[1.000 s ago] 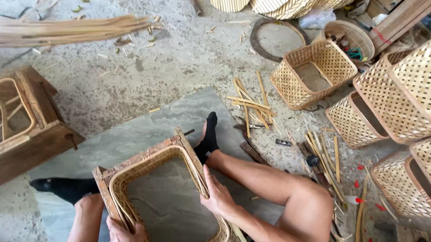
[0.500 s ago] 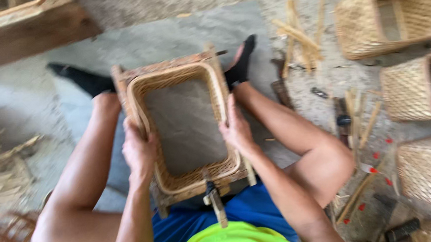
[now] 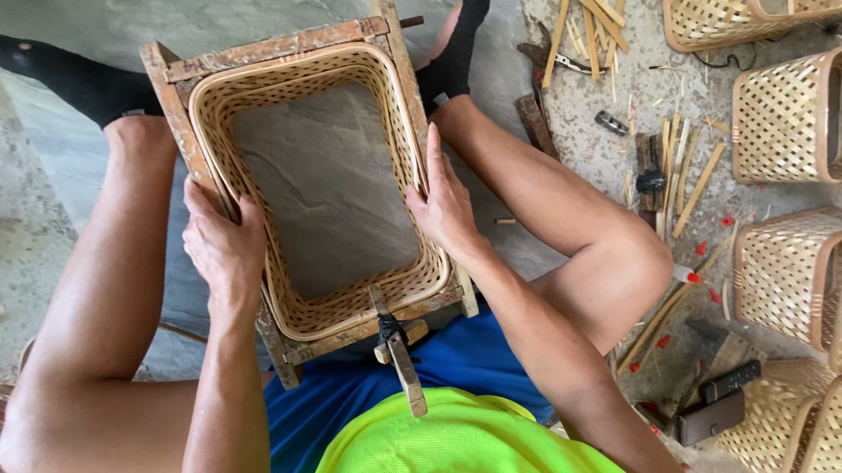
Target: The person weaves a rectangular bamboo basket using thin strips and a wooden frame. They insert and press the strips into the frame, use a clamp to secure the edge, and repeatedly adjust the weave to maintain shape.
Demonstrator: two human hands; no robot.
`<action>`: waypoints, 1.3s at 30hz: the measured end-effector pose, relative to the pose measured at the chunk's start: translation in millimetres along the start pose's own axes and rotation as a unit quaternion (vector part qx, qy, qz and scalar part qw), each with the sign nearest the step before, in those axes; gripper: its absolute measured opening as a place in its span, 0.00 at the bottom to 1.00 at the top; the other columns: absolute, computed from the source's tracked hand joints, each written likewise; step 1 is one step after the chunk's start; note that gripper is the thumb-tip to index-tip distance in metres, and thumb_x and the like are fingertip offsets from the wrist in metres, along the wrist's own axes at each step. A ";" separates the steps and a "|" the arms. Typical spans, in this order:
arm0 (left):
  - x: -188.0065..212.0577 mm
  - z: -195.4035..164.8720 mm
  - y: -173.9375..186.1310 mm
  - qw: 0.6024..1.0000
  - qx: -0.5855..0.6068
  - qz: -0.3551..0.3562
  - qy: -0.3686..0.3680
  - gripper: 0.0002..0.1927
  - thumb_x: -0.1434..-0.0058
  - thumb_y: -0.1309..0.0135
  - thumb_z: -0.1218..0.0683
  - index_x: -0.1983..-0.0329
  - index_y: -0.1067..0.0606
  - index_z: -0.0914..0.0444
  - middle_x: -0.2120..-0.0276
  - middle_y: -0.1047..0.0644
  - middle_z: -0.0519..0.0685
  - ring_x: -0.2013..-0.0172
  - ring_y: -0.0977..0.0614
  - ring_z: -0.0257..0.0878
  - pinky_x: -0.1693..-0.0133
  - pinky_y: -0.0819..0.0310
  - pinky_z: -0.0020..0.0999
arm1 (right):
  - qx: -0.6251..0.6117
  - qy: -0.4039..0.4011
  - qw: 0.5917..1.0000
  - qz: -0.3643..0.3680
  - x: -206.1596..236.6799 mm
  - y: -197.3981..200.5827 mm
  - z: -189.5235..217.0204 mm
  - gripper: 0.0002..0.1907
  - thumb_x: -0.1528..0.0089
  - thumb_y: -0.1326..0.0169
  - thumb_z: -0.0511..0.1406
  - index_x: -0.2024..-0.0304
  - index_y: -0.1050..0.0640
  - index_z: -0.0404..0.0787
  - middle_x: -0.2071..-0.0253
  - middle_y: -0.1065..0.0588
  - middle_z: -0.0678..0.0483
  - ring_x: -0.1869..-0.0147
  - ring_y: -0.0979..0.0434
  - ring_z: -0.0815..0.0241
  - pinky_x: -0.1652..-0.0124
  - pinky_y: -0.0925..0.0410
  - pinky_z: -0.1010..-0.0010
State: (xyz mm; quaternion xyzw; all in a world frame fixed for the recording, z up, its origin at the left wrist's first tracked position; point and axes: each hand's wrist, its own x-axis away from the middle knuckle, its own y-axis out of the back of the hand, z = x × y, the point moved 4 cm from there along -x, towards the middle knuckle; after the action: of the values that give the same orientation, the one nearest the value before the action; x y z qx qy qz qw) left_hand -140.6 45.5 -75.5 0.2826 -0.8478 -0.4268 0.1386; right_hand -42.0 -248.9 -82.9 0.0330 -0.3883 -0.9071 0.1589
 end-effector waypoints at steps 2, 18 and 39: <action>0.3 -2.4 0.2 1.000 0.006 0.003 -0.009 0.35 0.36 0.36 0.54 0.32 0.38 0.73 0.61 0.18 0.67 0.64 0.15 0.62 0.57 0.20 0.52 | -0.007 -0.022 1.000 0.013 0.5 1.4 -1.4 0.54 0.39 0.42 0.33 0.21 0.61 0.44 0.30 0.34 0.37 0.38 0.22 0.38 0.46 0.25 0.59; 5.0 2.0 2.7 0.993 0.039 -0.036 -0.102 0.42 0.33 0.33 0.55 0.28 0.46 0.76 0.51 0.20 0.68 0.55 0.15 0.61 0.49 0.22 0.50 | -0.016 -0.006 1.000 0.010 3.7 -15.8 -16.5 0.54 0.37 0.40 0.32 0.21 0.62 0.46 0.26 0.38 0.33 0.28 0.30 0.39 0.35 0.31 0.60; 152.0 -49.5 -7.5 0.890 0.094 0.426 -0.128 0.10 0.42 0.42 0.53 0.59 0.20 0.59 0.67 0.16 0.55 0.62 0.14 0.54 0.62 0.21 0.45 | -0.205 0.287 0.902 0.250 167.9 77.0 101.0 0.43 0.40 0.32 0.44 0.27 0.33 0.41 0.28 0.30 0.47 0.22 0.30 0.48 0.25 0.36 0.56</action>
State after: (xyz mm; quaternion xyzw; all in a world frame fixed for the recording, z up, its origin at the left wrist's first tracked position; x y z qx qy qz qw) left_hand -236.2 -80.8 -52.9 -0.1515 -0.9334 -0.2772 0.1703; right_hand -199.3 -281.3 53.1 0.1607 -0.1269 -0.8481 0.4886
